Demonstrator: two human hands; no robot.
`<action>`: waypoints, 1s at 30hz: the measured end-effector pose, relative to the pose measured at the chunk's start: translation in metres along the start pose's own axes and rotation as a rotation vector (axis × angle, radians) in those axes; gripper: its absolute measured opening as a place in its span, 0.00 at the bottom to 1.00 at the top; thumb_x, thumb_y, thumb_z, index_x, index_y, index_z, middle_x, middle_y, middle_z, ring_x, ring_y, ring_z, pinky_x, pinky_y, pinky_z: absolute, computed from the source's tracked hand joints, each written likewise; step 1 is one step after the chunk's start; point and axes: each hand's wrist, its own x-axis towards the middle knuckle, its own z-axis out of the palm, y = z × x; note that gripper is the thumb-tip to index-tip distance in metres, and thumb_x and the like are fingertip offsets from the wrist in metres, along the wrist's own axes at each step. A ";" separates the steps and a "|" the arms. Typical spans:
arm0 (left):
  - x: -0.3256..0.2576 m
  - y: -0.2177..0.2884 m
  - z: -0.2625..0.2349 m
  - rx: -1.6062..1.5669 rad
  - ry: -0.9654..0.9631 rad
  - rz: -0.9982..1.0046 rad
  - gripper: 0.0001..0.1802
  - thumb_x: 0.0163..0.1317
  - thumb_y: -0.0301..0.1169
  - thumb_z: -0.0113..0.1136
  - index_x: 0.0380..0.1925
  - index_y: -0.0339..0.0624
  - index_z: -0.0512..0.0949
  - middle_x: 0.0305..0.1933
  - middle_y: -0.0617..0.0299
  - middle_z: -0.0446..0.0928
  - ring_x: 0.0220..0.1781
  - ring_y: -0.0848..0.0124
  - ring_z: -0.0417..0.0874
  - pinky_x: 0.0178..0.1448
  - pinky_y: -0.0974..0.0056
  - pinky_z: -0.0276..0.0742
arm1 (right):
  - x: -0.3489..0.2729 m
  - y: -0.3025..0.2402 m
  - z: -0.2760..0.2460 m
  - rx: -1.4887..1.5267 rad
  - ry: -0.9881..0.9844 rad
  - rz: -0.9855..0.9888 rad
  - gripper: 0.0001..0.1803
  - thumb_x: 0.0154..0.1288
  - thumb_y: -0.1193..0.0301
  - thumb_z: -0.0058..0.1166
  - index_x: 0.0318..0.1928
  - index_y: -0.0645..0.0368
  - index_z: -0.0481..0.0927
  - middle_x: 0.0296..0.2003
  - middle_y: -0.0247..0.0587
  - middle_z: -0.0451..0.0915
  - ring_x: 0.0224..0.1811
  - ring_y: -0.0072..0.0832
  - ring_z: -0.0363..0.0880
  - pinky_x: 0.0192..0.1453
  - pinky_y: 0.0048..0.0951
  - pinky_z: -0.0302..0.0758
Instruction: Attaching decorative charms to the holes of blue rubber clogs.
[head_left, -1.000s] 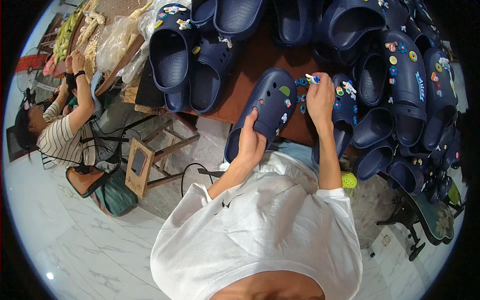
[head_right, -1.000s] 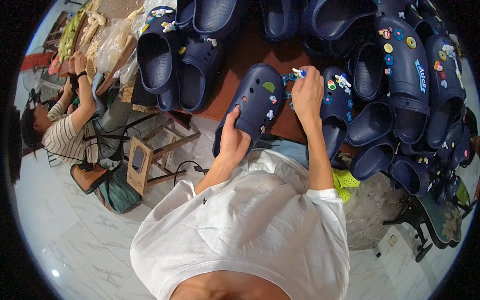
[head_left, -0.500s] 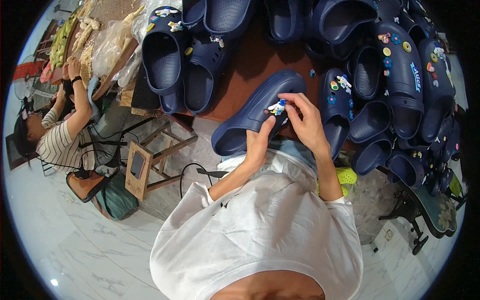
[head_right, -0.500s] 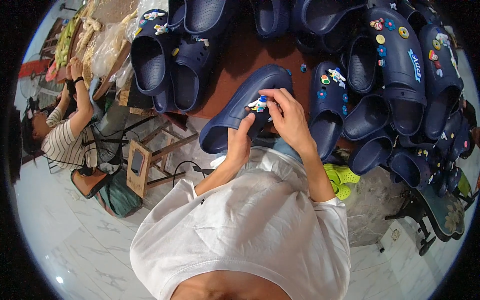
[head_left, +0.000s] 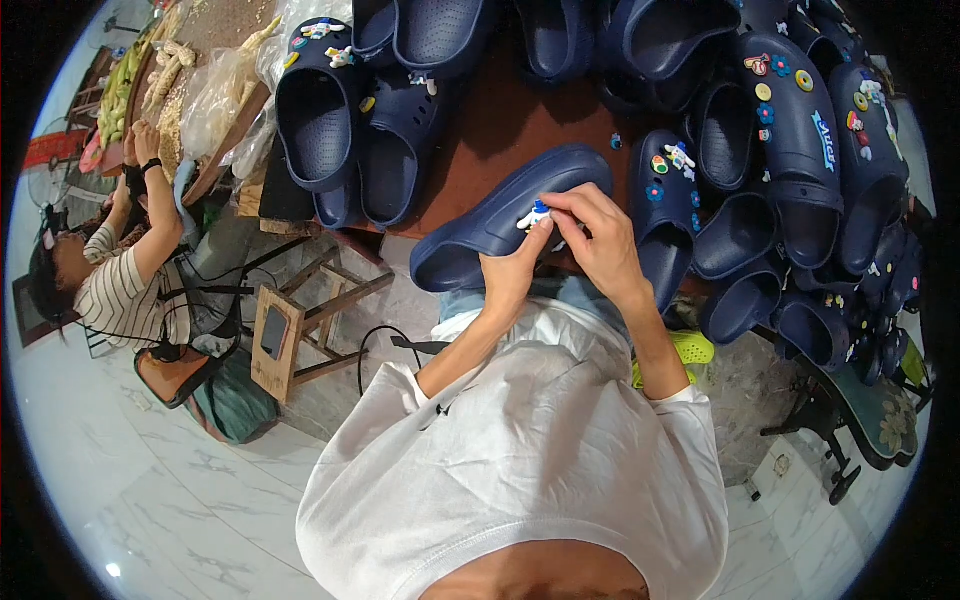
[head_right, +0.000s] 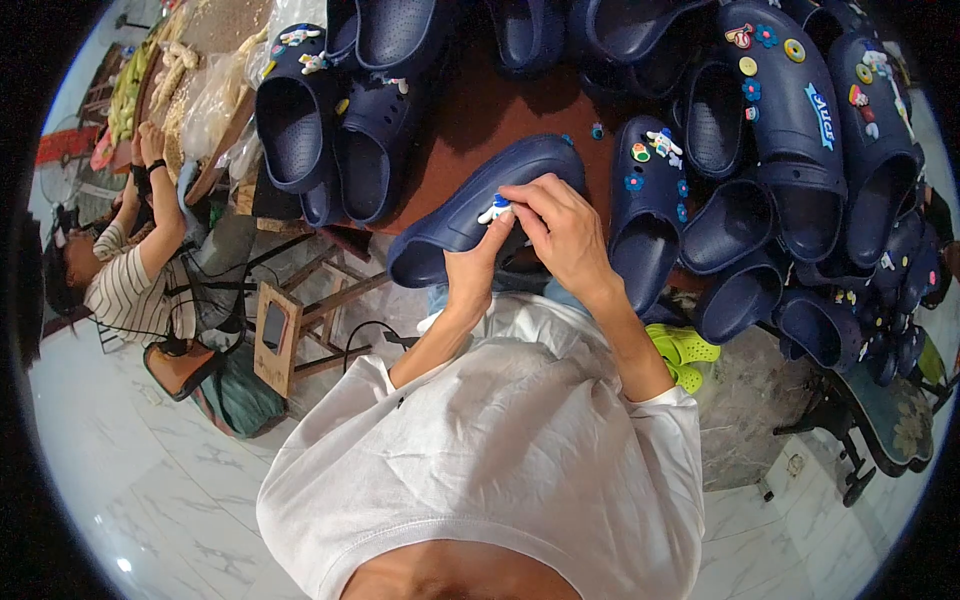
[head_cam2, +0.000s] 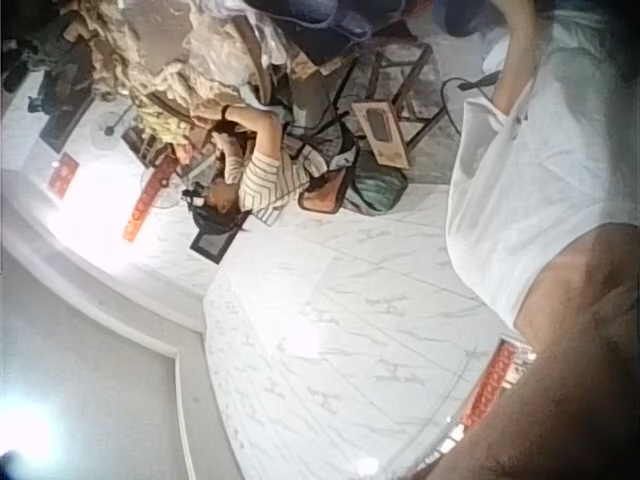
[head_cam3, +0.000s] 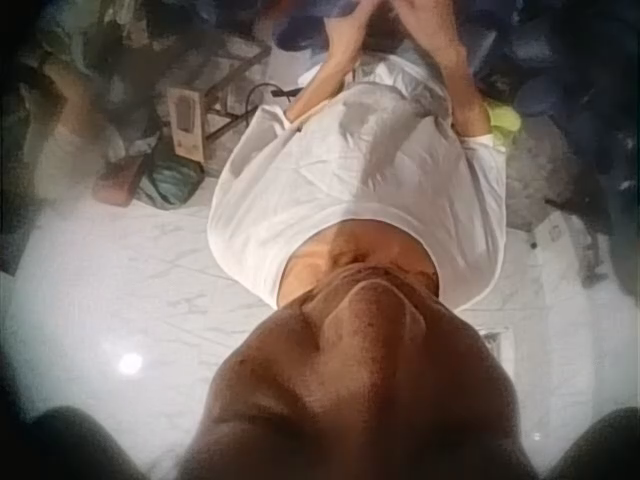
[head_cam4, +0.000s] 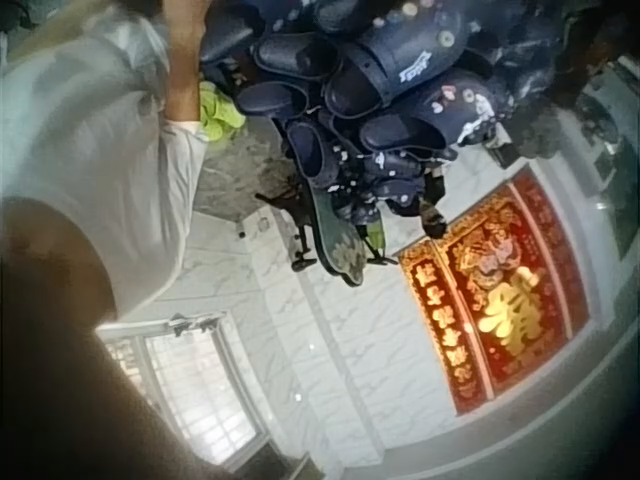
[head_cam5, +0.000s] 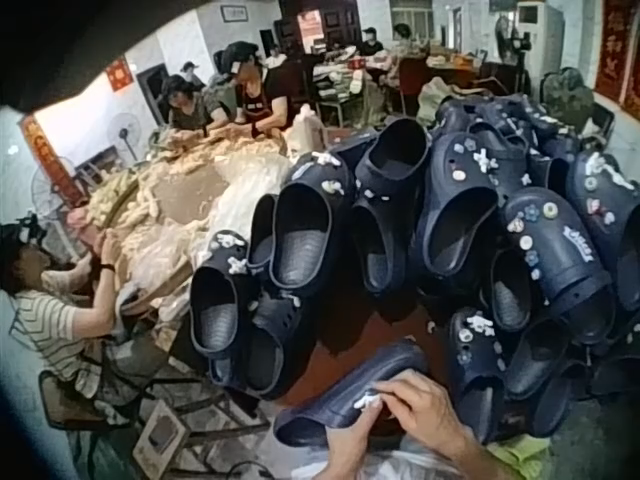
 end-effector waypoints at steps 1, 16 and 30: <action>0.002 -0.001 -0.001 0.026 0.001 0.022 0.16 0.63 0.28 0.66 0.50 0.38 0.79 0.47 0.63 0.81 0.47 0.75 0.80 0.50 0.68 0.76 | 0.000 0.000 0.000 0.010 -0.003 0.008 0.12 0.61 0.79 0.57 0.45 0.59 0.83 0.36 0.41 0.80 0.38 0.40 0.81 0.43 0.36 0.77; 0.014 -0.003 -0.004 0.062 0.029 0.027 0.14 0.61 0.27 0.67 0.46 0.37 0.79 0.44 0.63 0.81 0.43 0.74 0.81 0.47 0.68 0.77 | -0.019 0.005 0.012 -0.050 0.195 0.066 0.14 0.61 0.79 0.58 0.48 0.57 0.82 0.40 0.43 0.78 0.41 0.40 0.80 0.44 0.34 0.77; 0.015 0.004 -0.011 -0.385 0.018 -0.367 0.18 0.68 0.41 0.51 0.48 0.37 0.75 0.46 0.57 0.81 0.48 0.67 0.83 0.55 0.61 0.79 | -0.039 0.014 0.020 -0.036 0.167 0.133 0.13 0.59 0.72 0.63 0.46 0.57 0.82 0.42 0.41 0.78 0.46 0.41 0.79 0.50 0.37 0.75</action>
